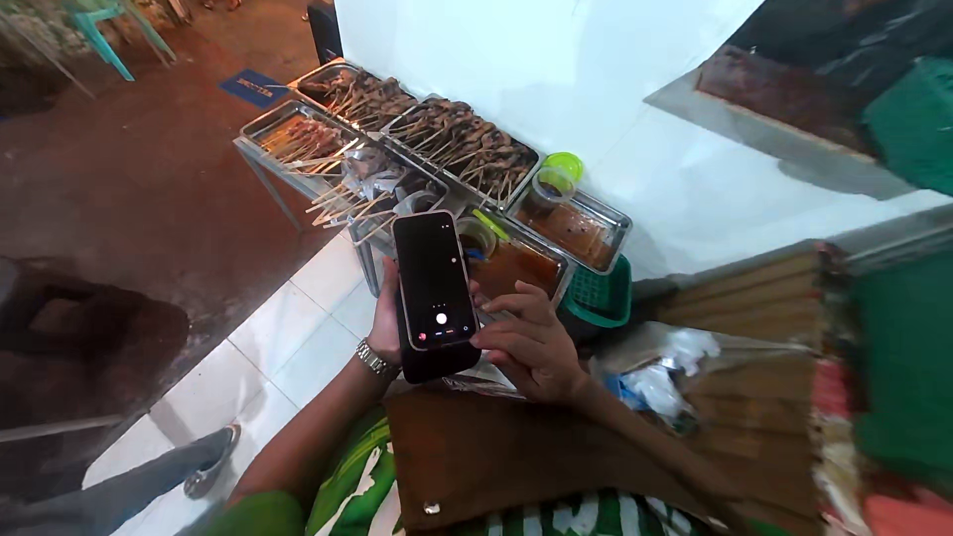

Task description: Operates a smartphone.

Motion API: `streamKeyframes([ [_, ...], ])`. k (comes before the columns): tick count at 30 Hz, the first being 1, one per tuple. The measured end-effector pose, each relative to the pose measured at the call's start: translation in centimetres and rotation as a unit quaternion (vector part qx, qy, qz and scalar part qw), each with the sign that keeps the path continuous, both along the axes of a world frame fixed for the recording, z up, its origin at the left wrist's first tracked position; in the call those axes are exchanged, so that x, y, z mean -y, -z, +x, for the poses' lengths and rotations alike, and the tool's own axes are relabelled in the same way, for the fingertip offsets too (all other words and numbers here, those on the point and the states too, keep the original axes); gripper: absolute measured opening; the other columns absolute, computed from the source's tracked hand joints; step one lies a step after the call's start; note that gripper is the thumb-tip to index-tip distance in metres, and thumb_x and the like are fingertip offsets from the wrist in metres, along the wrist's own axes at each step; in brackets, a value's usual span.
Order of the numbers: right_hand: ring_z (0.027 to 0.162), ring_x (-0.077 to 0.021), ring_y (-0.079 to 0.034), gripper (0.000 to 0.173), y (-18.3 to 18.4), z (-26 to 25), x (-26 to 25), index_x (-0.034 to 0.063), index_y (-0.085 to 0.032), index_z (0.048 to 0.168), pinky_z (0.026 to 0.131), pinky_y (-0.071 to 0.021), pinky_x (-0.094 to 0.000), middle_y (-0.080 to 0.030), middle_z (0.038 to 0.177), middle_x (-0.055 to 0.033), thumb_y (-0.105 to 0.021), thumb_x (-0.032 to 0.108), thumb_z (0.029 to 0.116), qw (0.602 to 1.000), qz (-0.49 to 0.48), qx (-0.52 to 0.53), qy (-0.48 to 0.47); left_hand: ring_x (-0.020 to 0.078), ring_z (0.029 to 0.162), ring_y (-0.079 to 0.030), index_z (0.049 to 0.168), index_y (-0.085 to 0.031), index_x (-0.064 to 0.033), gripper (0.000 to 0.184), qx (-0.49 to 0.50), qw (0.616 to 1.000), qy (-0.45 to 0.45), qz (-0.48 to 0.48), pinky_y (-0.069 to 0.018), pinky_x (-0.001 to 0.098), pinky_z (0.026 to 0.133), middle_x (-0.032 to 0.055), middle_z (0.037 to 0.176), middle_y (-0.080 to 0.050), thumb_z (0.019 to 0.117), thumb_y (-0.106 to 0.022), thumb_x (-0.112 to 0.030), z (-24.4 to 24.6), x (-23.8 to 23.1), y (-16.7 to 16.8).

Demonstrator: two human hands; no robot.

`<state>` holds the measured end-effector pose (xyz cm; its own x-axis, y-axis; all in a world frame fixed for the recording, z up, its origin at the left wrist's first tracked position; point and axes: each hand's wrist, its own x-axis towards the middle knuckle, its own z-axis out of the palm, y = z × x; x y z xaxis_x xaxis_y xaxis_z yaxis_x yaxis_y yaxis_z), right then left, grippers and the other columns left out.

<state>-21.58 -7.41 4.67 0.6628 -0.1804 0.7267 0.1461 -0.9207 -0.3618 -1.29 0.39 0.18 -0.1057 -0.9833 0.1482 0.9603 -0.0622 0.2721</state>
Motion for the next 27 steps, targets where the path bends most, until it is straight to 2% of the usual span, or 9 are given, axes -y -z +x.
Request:
streamKeyframes([
  [2,0.131,-0.0169,-0.056,0.032,0.1,0.0,-0.1,0.0172,-0.066,0.115,0.122,-0.0274,-0.0433,-0.073,0.116,0.0022,-0.038,0.032,0.1105,0.999,-0.004,-0.02,-0.027,0.0366,0.119,-0.065,0.131,-0.064,-0.0107,0.086,-0.001,1.0,-0.008,0.008,-0.0533,0.0514,0.101,0.0222,0.127,-0.067,0.0845,-0.051,-0.081,0.0,-0.1,0.2],
  [4,0.134,-0.0181,-0.054,0.025,0.1,0.1,-0.2,0.0167,-0.059,0.113,0.123,-0.0268,-0.0429,-0.072,0.121,0.0004,-0.037,0.028,0.1088,0.999,0.004,-0.03,-0.041,0.0362,0.119,-0.065,0.132,-0.064,-0.0107,0.087,-0.002,1.0,-0.005,0.008,-0.0536,0.0509,0.101,0.0219,0.127,-0.067,0.0837,-0.051,-0.082,0.1,-0.1,0.3],
  [11,0.131,-0.019,-0.055,0.024,0.4,0.3,-0.4,0.0154,-0.058,0.109,0.123,-0.0252,-0.0438,-0.072,0.116,0.0002,-0.04,0.03,0.107,0.994,0.035,-0.062,-0.082,0.0369,0.119,-0.065,0.131,-0.064,-0.0107,0.087,0.002,1.0,-0.002,0.008,-0.0533,0.0517,0.101,0.0226,0.127,-0.067,0.0838,-0.05,-0.083,0.0,-0.2,0.1],
  [13,0.132,-0.0194,-0.055,0.025,0.3,0.4,-0.5,0.0162,-0.059,0.11,0.122,-0.026,-0.0454,-0.073,0.118,0.0001,-0.04,0.032,0.1069,0.997,0.032,-0.068,-0.032,0.0335,0.118,-0.067,0.129,-0.066,-0.012,0.081,0.009,1.0,-0.024,0.008,-0.0544,0.0493,0.101,0.0198,0.124,-0.069,0.0858,-0.052,-0.079,-0.1,-0.3,-0.1],
  [16,0.132,-0.0201,-0.056,0.023,0.1,0.5,-0.1,0.0164,-0.059,0.114,0.119,-0.0313,-0.0493,-0.071,0.126,-0.0011,-0.044,0.032,0.1058,0.995,0.046,-0.048,0.072,0.0198,0.11,-0.071,0.123,-0.069,-0.0176,0.071,0.055,0.993,-0.103,0.033,-0.058,0.0401,0.096,0.0089,0.115,-0.074,0.0883,-0.051,-0.077,-0.5,-0.6,-0.8],
  [19,0.133,-0.0167,-0.054,0.02,-0.6,0.3,0.7,0.0185,-0.058,0.116,0.119,-0.0319,-0.044,-0.07,0.127,0.003,-0.046,0.031,0.1057,0.991,0.074,-0.019,0.11,0.0211,0.112,-0.07,0.122,-0.071,-0.0181,0.069,0.055,0.996,-0.074,0.006,-0.0567,0.0417,0.098,0.0091,0.117,-0.074,0.0869,-0.055,-0.076,-0.5,-0.6,-0.4],
  [21,0.133,-0.0159,-0.053,0.019,-0.9,0.1,1.1,0.0181,-0.059,0.116,0.117,-0.0345,-0.0395,-0.071,0.126,0.0031,-0.048,0.029,0.1046,0.99,0.095,-0.005,0.103,0.0284,0.118,-0.067,0.127,-0.069,-0.0164,0.073,0.034,0.999,-0.011,-0.029,-0.0528,0.0487,0.103,0.014,0.124,-0.071,0.0863,-0.056,-0.076,-0.5,-0.5,-0.1],
  [23,0.132,-0.0158,-0.054,0.017,-1.0,-0.1,1.2,0.0174,-0.059,0.116,0.114,-0.0386,-0.0362,-0.072,0.124,0.0024,-0.05,0.026,0.1039,0.99,0.123,0.0,0.069,0.0293,0.12,-0.065,0.13,-0.068,-0.0168,0.074,0.028,0.998,0.011,-0.047,-0.0521,0.0491,0.104,0.0145,0.127,-0.069,0.0876,-0.055,-0.076,-0.6,-0.5,-0.1],
  [27,0.128,-0.0171,-0.057,0.017,-0.9,-0.2,1.0,0.0154,-0.061,0.114,0.111,-0.0446,-0.0365,-0.072,0.121,-0.0005,-0.054,0.024,0.1018,0.987,0.158,-0.009,0.011,0.0206,0.114,-0.07,0.126,-0.07,-0.0183,0.067,0.062,0.996,-0.049,-0.029,-0.0564,0.0423,0.1,0.009,0.121,-0.073,0.0892,-0.055,-0.073,-0.6,-0.6,-0.3],
])
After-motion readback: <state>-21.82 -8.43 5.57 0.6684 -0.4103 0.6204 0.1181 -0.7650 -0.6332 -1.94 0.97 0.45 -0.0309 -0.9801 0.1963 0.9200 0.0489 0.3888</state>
